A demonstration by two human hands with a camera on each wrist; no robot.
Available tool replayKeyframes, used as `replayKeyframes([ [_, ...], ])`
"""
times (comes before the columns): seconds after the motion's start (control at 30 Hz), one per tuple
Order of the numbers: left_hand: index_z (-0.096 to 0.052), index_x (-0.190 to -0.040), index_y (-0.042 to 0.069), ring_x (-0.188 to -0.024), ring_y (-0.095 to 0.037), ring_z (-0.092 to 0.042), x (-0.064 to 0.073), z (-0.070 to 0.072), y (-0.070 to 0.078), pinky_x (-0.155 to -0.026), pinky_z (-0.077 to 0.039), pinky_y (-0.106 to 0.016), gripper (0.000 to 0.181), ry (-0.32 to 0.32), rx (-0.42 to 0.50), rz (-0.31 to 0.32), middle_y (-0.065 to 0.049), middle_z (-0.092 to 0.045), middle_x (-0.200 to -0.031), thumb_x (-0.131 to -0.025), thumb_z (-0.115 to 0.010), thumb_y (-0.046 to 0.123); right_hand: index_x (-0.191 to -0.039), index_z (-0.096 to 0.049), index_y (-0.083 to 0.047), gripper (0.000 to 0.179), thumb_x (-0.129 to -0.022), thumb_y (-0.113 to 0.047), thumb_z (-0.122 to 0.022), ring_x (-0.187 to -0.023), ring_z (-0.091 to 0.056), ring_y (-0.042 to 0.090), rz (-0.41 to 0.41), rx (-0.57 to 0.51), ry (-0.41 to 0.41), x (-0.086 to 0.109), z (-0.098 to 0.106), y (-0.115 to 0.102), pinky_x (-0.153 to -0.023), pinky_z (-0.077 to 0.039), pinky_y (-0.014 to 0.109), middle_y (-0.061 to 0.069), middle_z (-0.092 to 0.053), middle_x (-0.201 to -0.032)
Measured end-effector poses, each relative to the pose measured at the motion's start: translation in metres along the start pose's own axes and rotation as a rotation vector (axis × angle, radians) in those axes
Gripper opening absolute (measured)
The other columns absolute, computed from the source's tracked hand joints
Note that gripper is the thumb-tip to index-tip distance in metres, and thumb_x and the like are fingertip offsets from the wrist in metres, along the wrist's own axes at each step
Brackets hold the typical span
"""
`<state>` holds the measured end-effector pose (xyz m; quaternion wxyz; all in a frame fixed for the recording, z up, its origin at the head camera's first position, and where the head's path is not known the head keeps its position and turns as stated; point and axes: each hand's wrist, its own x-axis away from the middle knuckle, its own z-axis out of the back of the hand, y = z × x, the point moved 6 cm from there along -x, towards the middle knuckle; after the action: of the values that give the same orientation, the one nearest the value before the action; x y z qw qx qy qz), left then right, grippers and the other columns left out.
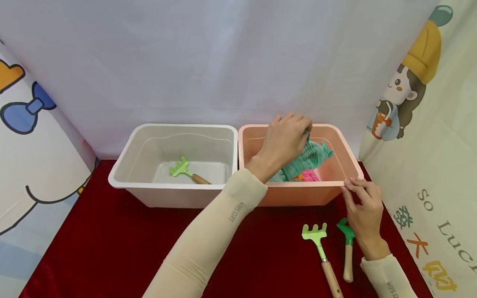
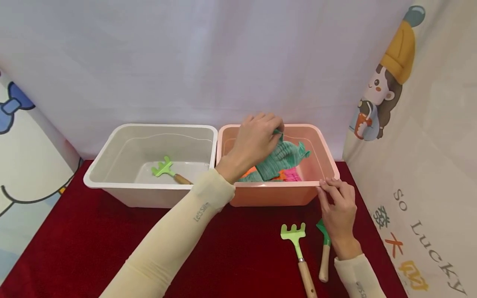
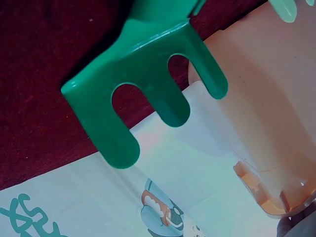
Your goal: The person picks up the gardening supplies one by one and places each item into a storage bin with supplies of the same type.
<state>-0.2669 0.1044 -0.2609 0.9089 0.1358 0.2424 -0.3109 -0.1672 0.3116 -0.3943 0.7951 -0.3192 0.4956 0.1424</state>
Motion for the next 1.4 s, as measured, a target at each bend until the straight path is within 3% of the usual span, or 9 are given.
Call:
replayKeyframes([
  [0.33, -0.063, -0.093, 0.025, -0.085, -0.009, -0.053, 0.001, -0.019, 0.003, -0.069, -0.037, -0.024, 0.013, -0.056, 0.007, 0.021, 0.013, -0.061, -0.093, -0.092, -0.051, 0.020, -0.089, -0.072, 0.003, 0.026, -0.065, 0.010, -0.078, -0.093, -0.054, 0.039, -0.003, 0.009, 0.008, 0.000, -0.001, -0.001, -0.094, -0.037, 0.029, 0.019, -0.064, -0.093],
  [0.63, -0.064, -0.093, 0.025, -0.088, -0.009, -0.056, -0.001, -0.027, 0.007, -0.072, -0.040, -0.025, 0.011, 0.006, 0.012, 0.051, 0.013, -0.062, -0.092, -0.091, -0.054, 0.023, -0.086, -0.071, 0.006, 0.030, -0.058, 0.018, -0.077, -0.090, -0.053, 0.042, -0.008, 0.012, 0.025, -0.003, -0.002, -0.007, -0.093, -0.036, 0.026, 0.022, -0.063, -0.090],
  [0.83, -0.064, -0.100, 0.025, -0.097, -0.009, -0.055, 0.002, -0.044, 0.004, -0.079, -0.040, -0.026, 0.015, -0.103, 0.015, 0.077, 0.012, -0.060, -0.099, -0.089, -0.054, 0.019, -0.085, -0.071, 0.006, 0.031, -0.058, 0.019, -0.076, -0.089, -0.053, 0.042, -0.002, 0.007, 0.031, -0.003, -0.002, -0.009, -0.093, -0.037, 0.027, 0.022, -0.063, -0.089],
  [0.93, -0.064, -0.099, 0.026, -0.100, -0.009, -0.054, 0.006, -0.050, 0.001, -0.083, -0.039, -0.027, 0.016, -0.121, 0.026, 0.082, 0.013, -0.059, -0.101, -0.088, -0.055, 0.018, -0.085, -0.071, 0.006, 0.031, -0.057, 0.019, -0.076, -0.089, -0.053, 0.042, -0.004, 0.010, 0.030, -0.002, -0.001, -0.007, -0.094, -0.037, 0.027, 0.022, -0.063, -0.089],
  [1.07, -0.064, -0.099, 0.023, -0.099, -0.009, -0.053, 0.017, -0.050, -0.006, -0.082, -0.038, -0.028, 0.015, -0.119, 0.063, 0.089, 0.012, -0.058, -0.100, -0.088, -0.057, 0.018, -0.086, -0.072, 0.005, 0.029, -0.059, 0.017, -0.077, -0.090, -0.053, 0.041, -0.010, 0.009, 0.023, -0.001, -0.002, -0.005, -0.094, -0.037, 0.027, 0.021, -0.063, -0.090],
  [1.27, -0.065, -0.096, 0.024, -0.096, -0.009, -0.053, 0.033, -0.039, -0.021, -0.079, -0.039, -0.028, 0.016, -0.084, 0.061, 0.105, 0.012, -0.058, -0.096, -0.088, -0.054, 0.016, -0.085, -0.072, 0.005, 0.030, -0.058, 0.018, -0.077, -0.090, -0.053, 0.041, -0.015, -0.001, 0.030, 0.000, -0.003, -0.005, -0.094, -0.038, 0.030, 0.021, -0.063, -0.090],
  [1.4, -0.065, -0.094, 0.023, -0.096, -0.010, -0.054, 0.044, -0.031, -0.029, -0.078, -0.040, -0.029, 0.012, -0.057, 0.067, 0.110, 0.011, -0.060, -0.097, -0.089, -0.055, 0.018, -0.087, -0.072, 0.004, 0.025, -0.064, 0.012, -0.077, -0.091, -0.054, 0.040, -0.017, 0.000, 0.027, 0.001, -0.001, -0.004, -0.094, -0.038, 0.030, 0.020, -0.064, -0.092],
])
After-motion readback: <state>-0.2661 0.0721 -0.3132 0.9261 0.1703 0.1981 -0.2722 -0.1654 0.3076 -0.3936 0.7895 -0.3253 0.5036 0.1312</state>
